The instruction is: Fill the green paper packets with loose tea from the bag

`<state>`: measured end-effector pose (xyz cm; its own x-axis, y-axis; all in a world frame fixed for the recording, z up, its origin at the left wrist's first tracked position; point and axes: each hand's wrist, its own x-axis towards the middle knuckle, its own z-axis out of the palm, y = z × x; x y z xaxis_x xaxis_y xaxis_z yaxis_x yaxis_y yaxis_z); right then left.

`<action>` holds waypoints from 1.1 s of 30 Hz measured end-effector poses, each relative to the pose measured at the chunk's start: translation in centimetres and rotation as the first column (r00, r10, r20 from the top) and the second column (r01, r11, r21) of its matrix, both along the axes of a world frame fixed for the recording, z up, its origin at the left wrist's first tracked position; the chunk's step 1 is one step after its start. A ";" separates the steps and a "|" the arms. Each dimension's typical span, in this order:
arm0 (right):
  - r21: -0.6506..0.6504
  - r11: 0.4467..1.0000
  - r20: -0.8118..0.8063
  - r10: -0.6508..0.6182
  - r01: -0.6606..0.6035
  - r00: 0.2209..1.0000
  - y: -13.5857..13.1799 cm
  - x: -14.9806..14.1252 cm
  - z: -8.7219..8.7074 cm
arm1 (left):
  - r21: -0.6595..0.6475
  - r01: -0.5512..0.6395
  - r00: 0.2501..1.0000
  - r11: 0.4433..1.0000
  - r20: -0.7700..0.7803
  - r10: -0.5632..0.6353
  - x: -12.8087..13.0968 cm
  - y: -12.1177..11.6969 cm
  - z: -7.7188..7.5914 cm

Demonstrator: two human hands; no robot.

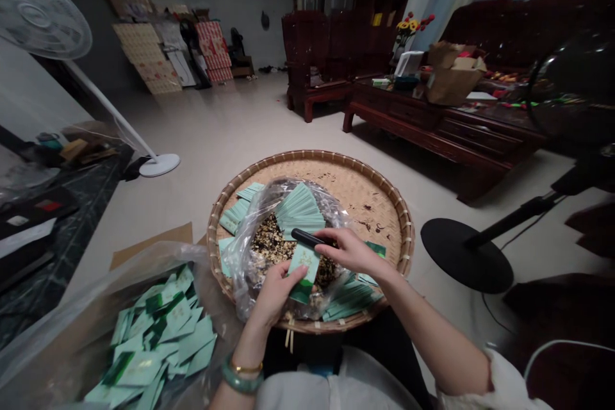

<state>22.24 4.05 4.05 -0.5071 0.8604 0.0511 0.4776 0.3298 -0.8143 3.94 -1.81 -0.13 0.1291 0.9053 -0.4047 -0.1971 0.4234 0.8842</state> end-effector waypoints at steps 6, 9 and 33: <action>-0.166 0.986 -0.116 -0.044 0.024 0.992 -0.1 0.1 -1.0 | 0.124 -0.077 0.997 0.989 -0.015 0.079 -0.1 -0.2 -0.9; -0.362 0.932 -0.222 -0.079 -0.007 0.972 -0.2 0.4 -1.2 | 0.120 -0.094 0.995 0.988 -0.010 0.096 -0.1 -0.3 -0.9; -0.263 0.961 -0.159 -0.135 0.090 0.978 -0.7 1.3 -1.9 | 0.161 -0.032 0.993 0.986 -0.110 0.050 -0.7 -0.2 -1.3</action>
<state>23.55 3.34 2.11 -0.4087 0.9075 -0.0966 0.3432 0.0547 -0.9377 3.23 -2.01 -1.43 0.0522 0.9628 -0.2650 -0.1056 0.2692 0.9573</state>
